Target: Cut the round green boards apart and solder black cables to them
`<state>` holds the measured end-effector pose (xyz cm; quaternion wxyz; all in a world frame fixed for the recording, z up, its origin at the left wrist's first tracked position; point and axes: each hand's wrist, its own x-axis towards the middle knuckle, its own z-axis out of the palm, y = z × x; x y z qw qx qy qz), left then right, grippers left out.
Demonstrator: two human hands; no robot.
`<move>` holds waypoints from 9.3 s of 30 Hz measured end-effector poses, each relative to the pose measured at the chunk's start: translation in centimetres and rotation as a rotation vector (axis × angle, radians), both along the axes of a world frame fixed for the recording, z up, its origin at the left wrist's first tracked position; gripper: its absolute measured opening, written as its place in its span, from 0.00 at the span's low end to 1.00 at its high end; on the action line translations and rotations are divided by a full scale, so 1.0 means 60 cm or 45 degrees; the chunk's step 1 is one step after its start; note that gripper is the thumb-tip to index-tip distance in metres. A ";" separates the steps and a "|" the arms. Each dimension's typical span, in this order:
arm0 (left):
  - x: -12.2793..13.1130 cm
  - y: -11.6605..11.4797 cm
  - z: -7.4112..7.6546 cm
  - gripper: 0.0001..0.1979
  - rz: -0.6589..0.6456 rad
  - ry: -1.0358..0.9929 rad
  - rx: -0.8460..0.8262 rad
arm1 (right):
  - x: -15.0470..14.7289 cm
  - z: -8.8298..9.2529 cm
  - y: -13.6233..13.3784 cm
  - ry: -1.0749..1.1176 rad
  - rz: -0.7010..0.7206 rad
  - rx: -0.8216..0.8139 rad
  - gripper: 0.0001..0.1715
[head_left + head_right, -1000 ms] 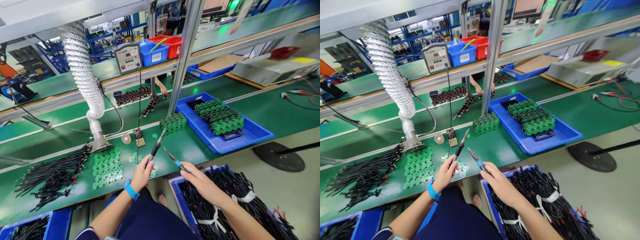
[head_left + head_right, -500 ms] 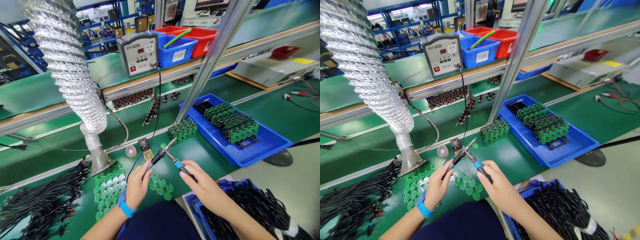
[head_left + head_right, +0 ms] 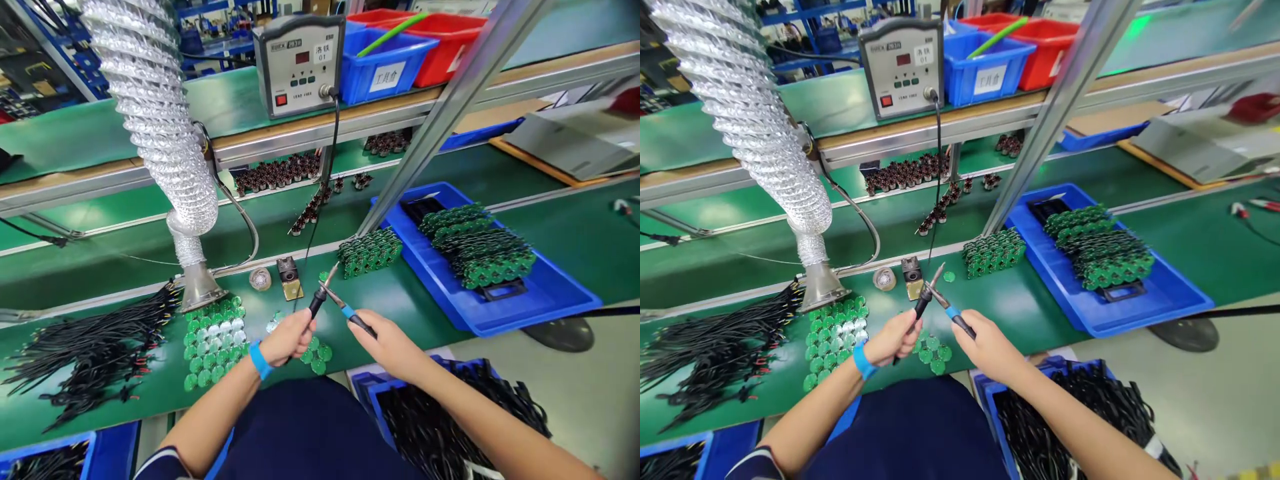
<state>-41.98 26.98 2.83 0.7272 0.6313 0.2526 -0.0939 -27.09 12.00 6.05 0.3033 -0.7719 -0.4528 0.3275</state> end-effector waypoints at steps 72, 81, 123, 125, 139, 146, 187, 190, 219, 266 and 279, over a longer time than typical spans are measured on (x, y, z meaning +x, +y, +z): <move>-0.051 -0.038 0.027 0.11 0.556 -0.473 0.988 | 0.014 0.014 -0.045 0.099 0.019 0.113 0.19; -0.044 -0.007 0.041 0.22 0.159 -0.147 -0.649 | 0.048 -0.056 -0.046 0.138 0.096 0.340 0.15; -0.031 -0.043 0.014 0.12 0.542 -0.546 1.160 | 0.039 -0.009 -0.061 0.152 -0.053 0.182 0.18; -0.038 -0.030 0.017 0.14 0.397 -0.372 0.489 | 0.048 -0.022 -0.061 0.087 -0.004 0.253 0.16; -0.037 -0.043 0.027 0.13 0.570 -0.281 0.698 | 0.063 -0.052 -0.060 0.247 -0.099 0.204 0.25; -0.039 -0.048 0.016 0.10 0.720 -0.444 1.269 | 0.046 -0.027 -0.059 0.309 -0.102 0.152 0.25; -0.117 -0.007 -0.047 0.27 0.361 0.125 -0.252 | 0.151 -0.269 -0.064 0.319 -0.248 -0.752 0.15; -0.115 -0.013 -0.058 0.29 0.342 0.183 -0.146 | 0.144 -0.255 -0.068 0.404 -0.270 -0.754 0.16; -0.136 -0.023 -0.067 0.29 0.503 0.251 -0.297 | 0.028 -0.146 -0.025 0.648 -0.328 -0.132 0.26; -0.202 0.002 -0.165 0.32 0.921 0.403 -0.512 | 0.013 -0.213 0.347 -0.691 -0.255 -0.867 0.26; -0.206 0.004 -0.157 0.32 0.932 0.364 -0.471 | 0.046 -0.138 0.339 -0.466 -0.190 -0.677 0.22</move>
